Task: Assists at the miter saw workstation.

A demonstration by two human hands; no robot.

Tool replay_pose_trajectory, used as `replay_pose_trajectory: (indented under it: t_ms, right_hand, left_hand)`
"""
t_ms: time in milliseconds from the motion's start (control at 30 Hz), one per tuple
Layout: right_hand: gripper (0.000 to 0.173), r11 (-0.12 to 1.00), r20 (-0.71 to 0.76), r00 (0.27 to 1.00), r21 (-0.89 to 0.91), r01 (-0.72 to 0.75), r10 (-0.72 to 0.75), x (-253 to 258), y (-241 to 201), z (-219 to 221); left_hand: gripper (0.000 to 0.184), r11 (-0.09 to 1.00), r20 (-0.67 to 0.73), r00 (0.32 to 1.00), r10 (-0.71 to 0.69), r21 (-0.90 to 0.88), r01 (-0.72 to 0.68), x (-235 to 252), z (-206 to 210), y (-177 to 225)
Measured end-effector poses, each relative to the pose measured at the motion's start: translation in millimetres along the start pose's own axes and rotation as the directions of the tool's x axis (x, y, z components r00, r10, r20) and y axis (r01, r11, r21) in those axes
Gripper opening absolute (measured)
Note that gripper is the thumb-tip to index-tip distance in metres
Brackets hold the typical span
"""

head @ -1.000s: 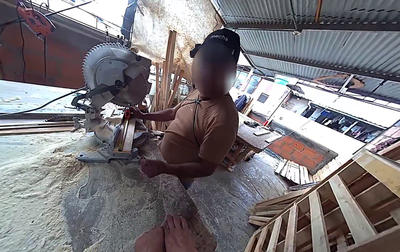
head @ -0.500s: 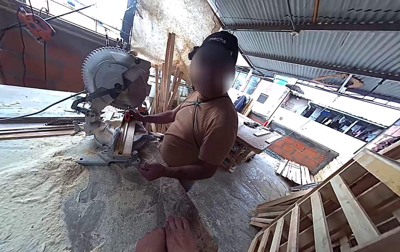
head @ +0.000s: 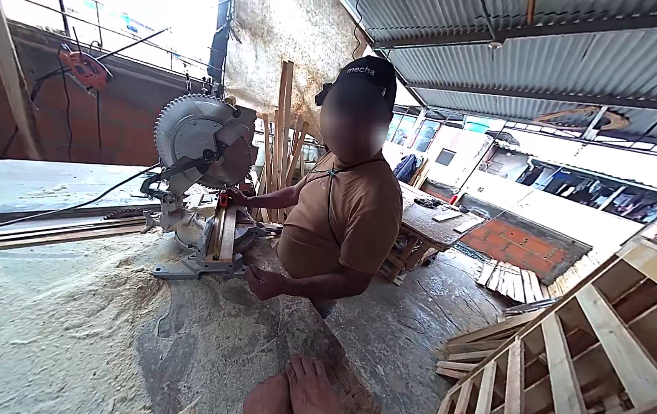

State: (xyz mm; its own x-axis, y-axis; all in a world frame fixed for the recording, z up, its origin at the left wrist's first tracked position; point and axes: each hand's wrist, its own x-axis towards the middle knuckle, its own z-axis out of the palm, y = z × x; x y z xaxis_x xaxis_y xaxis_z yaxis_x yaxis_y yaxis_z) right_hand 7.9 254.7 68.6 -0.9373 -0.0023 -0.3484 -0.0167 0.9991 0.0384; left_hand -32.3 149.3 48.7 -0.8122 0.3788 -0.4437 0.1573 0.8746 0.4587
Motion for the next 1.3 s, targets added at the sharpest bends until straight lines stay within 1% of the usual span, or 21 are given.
replay_pose_trajectory:
  t_ms: [100,233,300,333,400,433,467,500,567,633,667,700,733,800,867,1000,1133,1200,1233,1267,1300]
  right_hand:
    - [0.05,0.999,-0.004,1.0,0.032,-0.002,0.002,-1.4,2.8,3.0]
    - [0.052,0.991,-0.05,0.998,0.125,0.043,-0.037,-3.9,4.5,-0.4]
    - [0.059,0.969,-0.366,0.931,0.225,0.099,-0.01,-11.3,4.4,-5.5]
    - [0.063,0.968,-0.586,0.81,0.222,0.121,0.033,-10.8,2.9,-8.6]
    - [0.067,0.982,-0.858,0.509,0.149,0.116,0.07,1.1,8.1,-19.9]
    - [0.072,0.986,-0.895,0.441,0.124,0.113,0.062,7.9,14.1,-24.1]
    - [0.077,0.987,-0.905,0.422,0.112,0.118,0.053,13.8,20.2,-25.3]
    - [0.081,0.987,-0.899,0.436,0.107,0.117,0.046,17.7,25.0,-24.2]
    - [0.09,0.984,-0.821,0.569,0.141,0.113,0.052,12.2,25.5,-22.4]
    - [0.095,0.96,-0.582,0.811,0.255,0.118,0.055,-10.0,19.1,-22.1]
    - [0.092,0.941,-0.376,0.926,0.326,0.097,0.035,-18.7,18.9,-18.3]
    - [0.082,0.933,-0.175,0.985,0.355,0.063,0.0,-21.2,21.8,-10.2]
    - [0.072,0.94,-0.006,0.999,0.338,0.041,-0.042,-17.8,27.3,0.4]
    - [0.067,0.969,0.138,0.984,0.234,0.079,-0.113,1.8,41.1,20.8]
    - [0.063,0.975,0.104,0.982,0.173,0.137,-0.156,8.5,46.8,30.9]
    - [0.062,0.965,-0.014,0.972,0.121,0.234,-0.234,2.8,46.4,38.0]
    - [0.055,0.951,-0.066,0.964,0.155,0.266,-0.259,-9.7,40.0,29.9]
    - [0.054,0.947,-0.097,0.959,0.16,0.279,-0.266,-10.2,41.8,33.3]
    - [0.059,0.945,-0.05,0.969,0.212,0.248,-0.243,-10.7,42.4,28.9]
    - [0.063,0.939,-0.017,0.978,0.277,0.205,-0.208,-8.9,44.1,27.9]
    - [0.067,0.921,-0.006,0.985,0.354,0.162,-0.171,-6.3,46.8,31.2]
  left_hand:
    - [0.046,0.993,-0.024,0.993,0.112,0.024,-0.112,26.2,11.2,-9.7]
    - [0.045,0.992,-0.027,0.992,0.125,-0.022,-0.126,20.3,3.9,-10.1]
    - [0.05,0.985,-0.164,0.982,0.094,-0.126,-0.116,6.0,-19.0,0.6]
    - [0.057,0.969,-0.301,0.95,0.085,-0.199,-0.149,-2.0,-33.0,5.0]
    - [0.071,0.919,-0.666,0.743,0.062,-0.252,-0.303,-5.3,-51.6,7.6]
    - [0.073,0.897,-0.799,0.599,0.053,-0.225,-0.38,-3.5,-58.3,6.6]
    - [0.073,0.887,-0.882,0.468,0.058,-0.17,-0.43,1.6,-62.0,3.4]
    - [0.072,0.874,-0.915,0.399,0.061,-0.144,-0.463,4.8,-65.6,1.4]
    - [0.065,0.866,-0.904,0.421,0.075,-0.15,-0.477,6.0,-67.5,-2.2]
    - [0.048,0.873,-0.839,0.532,0.115,-0.169,-0.457,-6.2,-61.6,-0.8]
    - [0.041,0.884,-0.776,0.614,0.144,-0.178,-0.432,-15.1,-56.2,0.7]
    - [0.037,0.899,-0.694,0.698,0.175,-0.176,-0.4,-20.8,-49.3,1.8]
    - [0.036,0.911,-0.615,0.759,0.212,-0.156,-0.381,-21.8,-41.7,2.7]
    - [0.036,0.927,-0.447,0.85,0.277,-0.107,-0.359,-20.2,-29.7,8.2]
    - [0.037,0.928,-0.332,0.886,0.323,-0.072,-0.365,-19.8,-19.8,16.8]
    - [0.037,0.909,-0.211,0.892,0.4,-0.03,-0.415,-25.2,-10.3,33.2]
    - [0.039,0.898,-0.156,0.889,0.431,-0.023,-0.44,-24.7,-1.6,39.8]
    - [0.038,0.872,-0.191,0.878,0.439,-0.144,-0.467,-27.4,-2.3,34.5]
    - [0.034,0.795,-0.288,0.847,0.447,-0.306,-0.523,-28.0,-4.4,24.9]
    - [0.028,0.601,-0.443,0.792,0.421,-0.517,-0.609,-26.4,-7.2,10.5]
    - [0.023,0.303,-0.577,0.753,0.316,-0.691,-0.657,-25.4,-14.8,-5.1]
